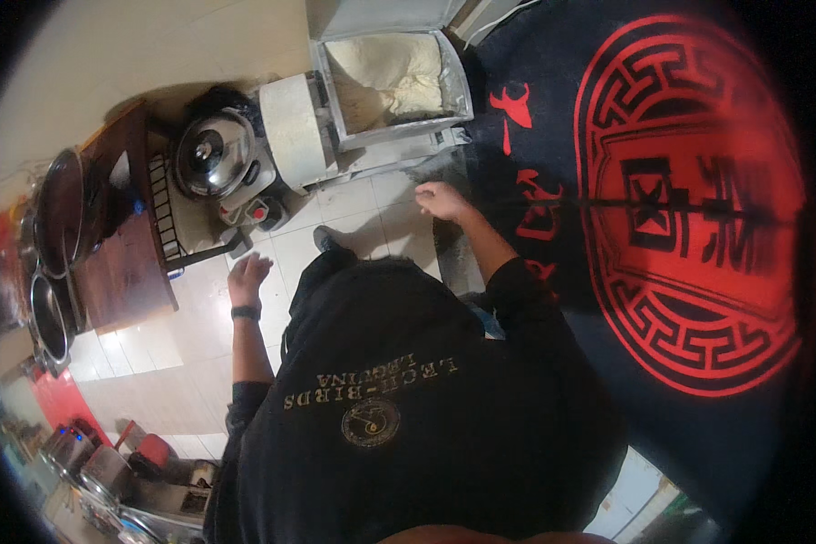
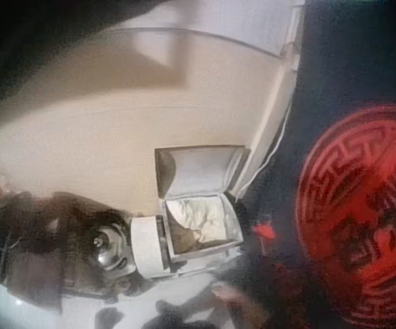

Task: The person portions dough from a large metal container into white plastic tubs using hands and a metal scraper. They repeatedly tear off chunks of dough, place them into the tubs, and scrape the container sides to gather remaining dough.

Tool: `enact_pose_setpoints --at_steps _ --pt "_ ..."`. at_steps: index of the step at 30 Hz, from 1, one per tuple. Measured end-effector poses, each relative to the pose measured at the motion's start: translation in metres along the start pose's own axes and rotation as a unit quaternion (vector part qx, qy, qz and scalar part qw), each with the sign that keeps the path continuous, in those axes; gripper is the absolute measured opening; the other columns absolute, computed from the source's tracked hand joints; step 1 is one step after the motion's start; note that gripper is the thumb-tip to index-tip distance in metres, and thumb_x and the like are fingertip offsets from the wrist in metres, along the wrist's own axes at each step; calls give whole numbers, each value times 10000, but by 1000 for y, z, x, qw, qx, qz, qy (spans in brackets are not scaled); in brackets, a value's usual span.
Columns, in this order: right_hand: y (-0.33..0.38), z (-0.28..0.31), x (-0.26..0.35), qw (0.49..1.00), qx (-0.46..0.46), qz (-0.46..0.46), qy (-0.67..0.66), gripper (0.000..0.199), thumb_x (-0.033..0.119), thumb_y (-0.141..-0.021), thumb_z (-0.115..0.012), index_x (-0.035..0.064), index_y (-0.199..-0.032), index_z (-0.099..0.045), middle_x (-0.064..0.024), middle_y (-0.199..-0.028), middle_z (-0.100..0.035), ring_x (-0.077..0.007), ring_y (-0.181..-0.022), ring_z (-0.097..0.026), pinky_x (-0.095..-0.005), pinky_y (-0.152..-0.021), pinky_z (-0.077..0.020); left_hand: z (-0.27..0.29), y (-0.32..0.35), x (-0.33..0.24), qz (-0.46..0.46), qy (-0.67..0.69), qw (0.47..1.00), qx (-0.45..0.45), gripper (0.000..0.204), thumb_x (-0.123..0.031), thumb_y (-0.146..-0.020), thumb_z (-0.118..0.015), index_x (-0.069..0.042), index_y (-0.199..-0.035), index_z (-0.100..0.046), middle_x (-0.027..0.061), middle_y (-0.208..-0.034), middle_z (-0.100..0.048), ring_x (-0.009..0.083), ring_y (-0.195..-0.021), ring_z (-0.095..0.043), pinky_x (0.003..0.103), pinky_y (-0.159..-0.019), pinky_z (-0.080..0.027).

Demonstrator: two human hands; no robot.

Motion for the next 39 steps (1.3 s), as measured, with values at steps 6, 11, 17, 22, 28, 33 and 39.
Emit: enact_pose_setpoints --at_steps 6,11,17,22,28,33,39 --pt "-27 118 -4 981 -178 62 42 358 193 -904 -577 10 -1211 -590 -66 -826 -672 -120 -723 -617 -276 -643 -495 -138 -88 -68 -95 -128 964 211 346 -215 -944 -590 79 -1126 -575 150 -1034 -655 203 -910 -659 304 -816 -532" --pt "-81 168 33 965 -231 106 58 328 192 -885 -592 14 -1159 -625 -119 -899 -693 -182 -803 -659 -298 -741 -508 -239 -107 -115 -148 -225 929 253 359 -226 -919 -614 80 -1105 -596 150 -949 -686 190 -858 -673 286 -771 -518" --pt "-190 176 21 980 -77 7 185 391 253 -861 -607 2 -1162 -621 -167 -1059 -679 -258 -985 -650 -336 -853 -490 -318 -125 -97 -140 -316 912 221 401 -270 -886 -649 52 -1121 -605 181 -986 -690 213 -919 -663 321 -816 -507" --pt "-251 149 -46 929 106 -70 347 492 331 -830 -610 0 -1194 -606 -206 -1192 -612 -354 -1130 -568 -396 -954 -451 -390 -150 -71 -152 -371 891 212 356 -280 -866 -655 14 -1066 -627 188 -1003 -682 307 -965 -656 374 -839 -508" --pt "-249 131 -62 932 146 -38 331 621 300 -824 -595 -20 -1339 -461 -223 -1324 -513 -347 -1208 -509 -380 -1033 -394 -445 -210 -4 -144 -488 827 240 364 -321 -840 -654 -16 -1037 -653 195 -968 -675 351 -933 -643 413 -807 -510" --pt "-255 130 -82 954 120 -59 269 672 278 -813 -621 -27 -1372 -406 -236 -1314 -514 -363 -1205 -506 -377 -1028 -395 -458 -254 49 -60 -540 791 281 411 -401 -819 -650 -30 -993 -679 207 -941 -669 372 -910 -632 443 -821 -497" --pt "-252 131 -78 962 51 -44 265 739 178 -752 -684 -19 -1388 -362 -234 -1315 -503 -367 -1212 -491 -392 -1015 -409 -450 -286 98 -56 -546 781 298 593 -429 -796 -669 20 -1172 -576 251 -1153 -600 360 -1099 -569 399 -953 -452"
Point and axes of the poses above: each hand's wrist, its own y-axis away from the middle knuckle, its own z-axis out of the back of the hand, x = y × z, the point moved 6 cm from there along -y, towards the middle knuckle
